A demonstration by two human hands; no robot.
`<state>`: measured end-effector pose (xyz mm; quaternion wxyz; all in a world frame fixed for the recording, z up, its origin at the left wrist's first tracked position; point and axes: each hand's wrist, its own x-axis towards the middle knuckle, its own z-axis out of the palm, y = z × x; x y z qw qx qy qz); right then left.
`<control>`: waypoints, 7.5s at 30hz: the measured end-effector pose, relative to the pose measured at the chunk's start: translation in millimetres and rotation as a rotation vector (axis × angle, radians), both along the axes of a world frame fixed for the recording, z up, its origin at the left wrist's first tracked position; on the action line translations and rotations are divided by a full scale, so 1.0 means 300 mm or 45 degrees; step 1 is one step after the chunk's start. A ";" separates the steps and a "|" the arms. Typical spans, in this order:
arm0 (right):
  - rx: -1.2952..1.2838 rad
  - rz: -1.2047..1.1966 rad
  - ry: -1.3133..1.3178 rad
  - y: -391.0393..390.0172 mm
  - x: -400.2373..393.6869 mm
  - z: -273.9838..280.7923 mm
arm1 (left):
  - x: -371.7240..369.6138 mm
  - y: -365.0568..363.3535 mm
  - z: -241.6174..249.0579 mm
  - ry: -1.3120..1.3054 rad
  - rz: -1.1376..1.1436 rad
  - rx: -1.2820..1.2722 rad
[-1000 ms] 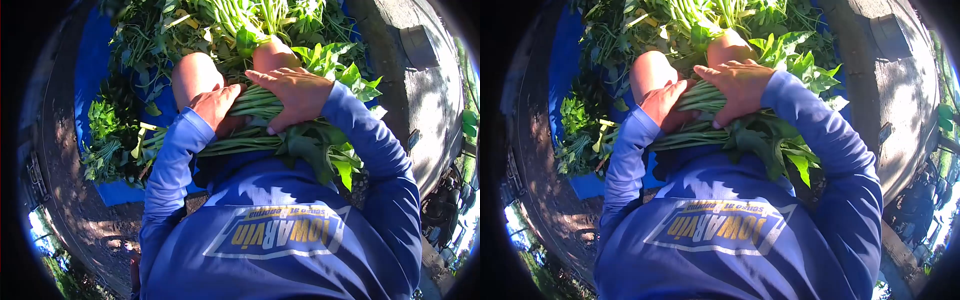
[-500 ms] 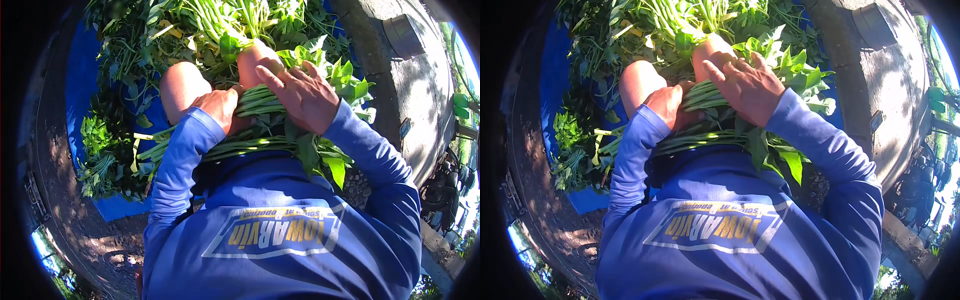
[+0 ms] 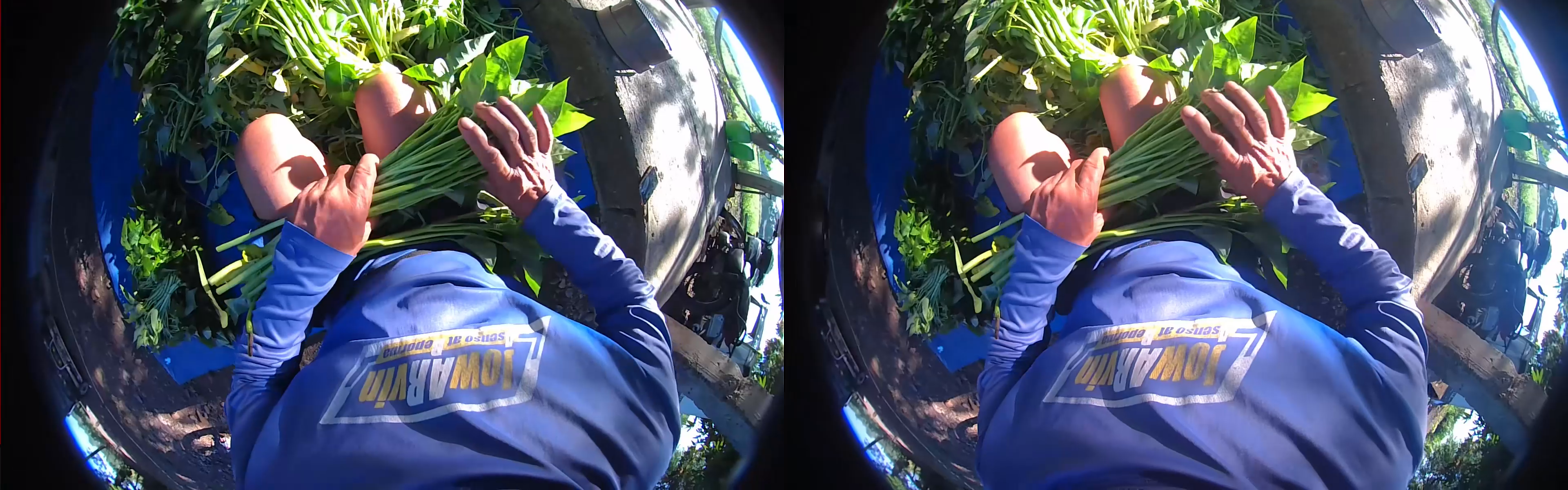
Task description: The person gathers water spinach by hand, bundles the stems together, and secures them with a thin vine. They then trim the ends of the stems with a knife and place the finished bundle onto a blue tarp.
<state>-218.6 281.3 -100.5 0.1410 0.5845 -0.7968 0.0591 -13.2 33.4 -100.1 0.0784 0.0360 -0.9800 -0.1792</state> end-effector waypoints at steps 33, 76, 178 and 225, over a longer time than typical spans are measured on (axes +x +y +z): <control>0.731 0.504 -1.288 -0.489 0.333 0.023 | 0.335 -0.092 0.091 -0.583 0.163 0.169; -0.641 0.736 -1.364 -0.758 0.285 0.831 | -0.041 -0.292 0.917 0.976 -0.001 1.458; -1.423 -0.224 -2.142 -0.488 0.151 0.156 | -0.147 0.010 0.184 -0.577 0.479 1.481; -1.444 -0.519 -1.618 0.495 0.031 -0.011 | -0.504 0.164 0.205 -1.071 0.174 1.726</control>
